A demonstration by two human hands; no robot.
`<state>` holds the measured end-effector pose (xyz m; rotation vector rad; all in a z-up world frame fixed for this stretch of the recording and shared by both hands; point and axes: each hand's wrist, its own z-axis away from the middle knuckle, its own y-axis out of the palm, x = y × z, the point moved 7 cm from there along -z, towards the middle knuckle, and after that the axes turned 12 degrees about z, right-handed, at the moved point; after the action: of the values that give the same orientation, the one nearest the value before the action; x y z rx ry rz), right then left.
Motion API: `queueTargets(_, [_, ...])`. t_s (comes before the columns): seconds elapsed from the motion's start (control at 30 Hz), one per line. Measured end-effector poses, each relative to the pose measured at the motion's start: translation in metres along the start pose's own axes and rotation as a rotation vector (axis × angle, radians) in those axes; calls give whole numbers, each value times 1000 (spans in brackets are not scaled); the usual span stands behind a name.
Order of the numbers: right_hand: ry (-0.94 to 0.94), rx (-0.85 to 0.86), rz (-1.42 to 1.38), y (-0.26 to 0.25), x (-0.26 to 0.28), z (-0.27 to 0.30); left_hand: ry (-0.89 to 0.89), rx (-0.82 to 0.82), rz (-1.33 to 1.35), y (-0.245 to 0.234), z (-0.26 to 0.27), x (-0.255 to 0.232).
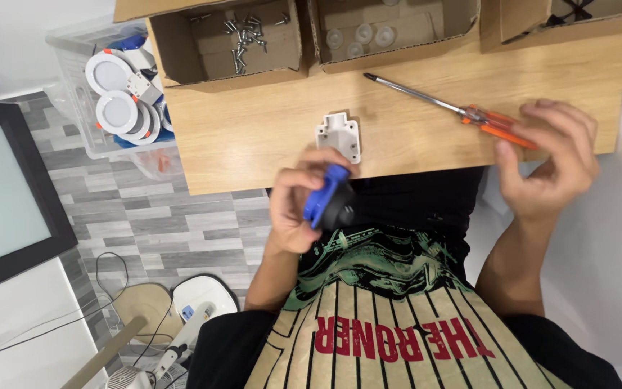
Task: The person assembles electrical components on a wooden table. They use a screwdriver to tighten screws on a blue plastic part, then attach a white plastic housing. The person handles multiple similar components, placing some into a cardboard box and retrieving others from a plastic bin.
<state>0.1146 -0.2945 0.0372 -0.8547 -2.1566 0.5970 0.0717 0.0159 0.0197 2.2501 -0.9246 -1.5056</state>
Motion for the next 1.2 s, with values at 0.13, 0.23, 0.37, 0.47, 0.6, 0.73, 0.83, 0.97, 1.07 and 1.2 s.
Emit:
queueTargets(0.13, [-3, -62, -133, 7, 38, 1, -126, 31, 246, 16, 13, 22])
queueTargets(0.23, [-67, 2, -283, 24, 67, 2, -233, 24, 402, 29, 23, 50])
queueTargets(0.37, [-23, -18, -384, 36, 85, -3, -137, -97, 553, 33, 31, 72])
queueTargets(0.47, [-46, 16, -365, 38, 89, -6, -152, -126, 494, 27, 32, 76])
queueTargets(0.6, [-44, 21, -356, 39, 90, -8, -129, -106, 423, 26, 29, 76])
queueTargets(0.73, [-19, -6, -373, 40, 89, -5, -105, -92, 395, 27, 22, 72])
queueTargets(0.83, [4, -30, -396, 39, 91, -5, -71, -76, 372, 26, 20, 70])
queueTargets(0.97, [62, -12, -422, 40, 92, -4, -19, -51, 253, 23, 16, 62])
queueTargets(1.07, [122, 22, -453, 41, 94, -3, 10, -28, 118, 24, 14, 53])
queueTargets(1.2, [160, 26, -470, 37, 94, 0, 55, -22, -25, 25, 9, 42])
